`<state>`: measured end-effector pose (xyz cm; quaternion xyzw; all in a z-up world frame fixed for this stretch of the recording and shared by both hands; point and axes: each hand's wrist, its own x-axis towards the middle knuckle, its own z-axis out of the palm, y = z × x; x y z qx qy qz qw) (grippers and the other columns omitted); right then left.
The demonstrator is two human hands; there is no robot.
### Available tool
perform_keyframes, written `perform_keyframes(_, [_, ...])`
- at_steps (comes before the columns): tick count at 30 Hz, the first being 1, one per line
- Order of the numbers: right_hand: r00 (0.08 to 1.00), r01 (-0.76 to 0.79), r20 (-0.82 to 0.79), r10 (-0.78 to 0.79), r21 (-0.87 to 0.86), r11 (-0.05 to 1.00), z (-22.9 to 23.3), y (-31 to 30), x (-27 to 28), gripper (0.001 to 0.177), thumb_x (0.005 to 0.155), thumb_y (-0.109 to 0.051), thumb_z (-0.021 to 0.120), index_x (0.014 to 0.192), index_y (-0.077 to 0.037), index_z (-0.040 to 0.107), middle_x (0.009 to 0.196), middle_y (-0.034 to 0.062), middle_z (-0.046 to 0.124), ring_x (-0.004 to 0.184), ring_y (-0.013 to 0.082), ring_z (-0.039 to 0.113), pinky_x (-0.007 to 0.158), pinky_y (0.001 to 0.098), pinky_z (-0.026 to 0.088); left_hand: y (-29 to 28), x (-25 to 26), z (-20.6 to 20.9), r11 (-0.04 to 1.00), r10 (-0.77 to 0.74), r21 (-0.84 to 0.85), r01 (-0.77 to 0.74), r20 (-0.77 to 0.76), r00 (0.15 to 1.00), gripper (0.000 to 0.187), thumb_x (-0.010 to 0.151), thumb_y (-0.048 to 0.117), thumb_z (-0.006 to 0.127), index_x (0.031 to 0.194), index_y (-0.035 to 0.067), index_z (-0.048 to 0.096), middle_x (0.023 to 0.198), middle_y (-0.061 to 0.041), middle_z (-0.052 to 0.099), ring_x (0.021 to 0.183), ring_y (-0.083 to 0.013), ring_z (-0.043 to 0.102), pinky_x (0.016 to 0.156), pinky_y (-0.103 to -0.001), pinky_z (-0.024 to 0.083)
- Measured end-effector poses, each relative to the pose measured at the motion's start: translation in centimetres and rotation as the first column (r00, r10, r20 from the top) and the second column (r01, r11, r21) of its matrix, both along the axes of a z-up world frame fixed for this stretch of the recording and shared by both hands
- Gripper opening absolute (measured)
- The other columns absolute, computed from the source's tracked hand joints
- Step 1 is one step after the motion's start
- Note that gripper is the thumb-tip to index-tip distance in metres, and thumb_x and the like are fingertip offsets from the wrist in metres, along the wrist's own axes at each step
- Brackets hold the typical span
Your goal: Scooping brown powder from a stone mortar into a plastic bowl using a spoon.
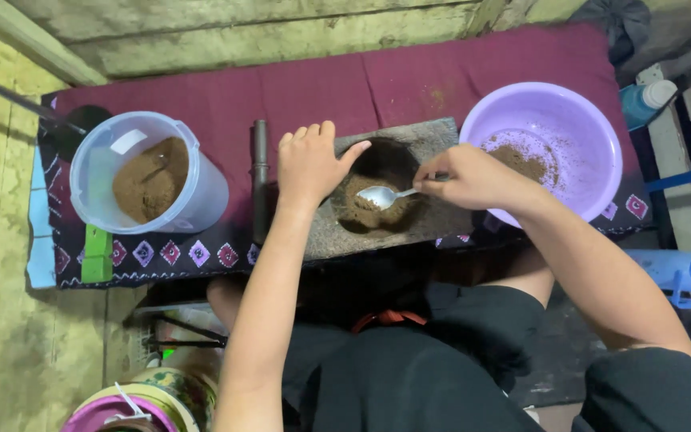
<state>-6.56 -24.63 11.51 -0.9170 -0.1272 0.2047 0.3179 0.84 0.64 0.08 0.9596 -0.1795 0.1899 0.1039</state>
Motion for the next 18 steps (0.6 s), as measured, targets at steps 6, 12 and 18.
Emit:
perform_keyframes(6, [0.956,0.264,0.104,-0.273,0.100,0.959,3.9,-7.8,-1.9,0.022,0.094,-0.015,0.065,0.108,-0.008,0.080,0.091,0.0243,0.077,0.098,0.0394,0.073,0.091,0.0504,0.052,0.7,-0.9,0.1,0.999,-0.017,0.044,0.008,0.204,0.979,0.064,0.087,0.078,0.065,0.082,0.014,0.060,0.075,-0.007,0.066,0.075,-0.0281,0.067,0.072,-0.040,0.048])
perform_keyframes(12, [0.798,0.509,0.316,-0.514,0.105,0.854,0.9,-15.9,-3.5,0.019,0.106,-0.018,0.066,0.106,-0.003,0.079,0.103,0.0060,0.077,0.096,0.0139,0.067,0.084,0.0309,0.048,0.4,-1.9,3.1,0.981,0.048,0.190,-0.029,-0.095,0.994,0.072,0.103,0.078,0.047,0.093,0.009,0.066,0.089,-0.004,0.073,0.082,-0.0255,0.067,0.075,-0.040,0.049])
perform_keyframes(18, [0.672,0.652,0.579,-0.461,-0.167,0.740,-12.6,-23.5,-1.9,0.012,0.105,-0.028,0.069,0.109,-0.025,0.080,0.070,0.0146,0.070,0.075,0.0429,0.072,0.068,0.0497,0.058,1.3,-1.2,0.4,0.995,-0.023,0.102,0.000,0.231,0.973,0.065,0.091,0.079,0.068,0.079,0.016,0.059,0.070,-0.003,0.061,0.071,-0.0245,0.066,0.071,-0.036,0.048])
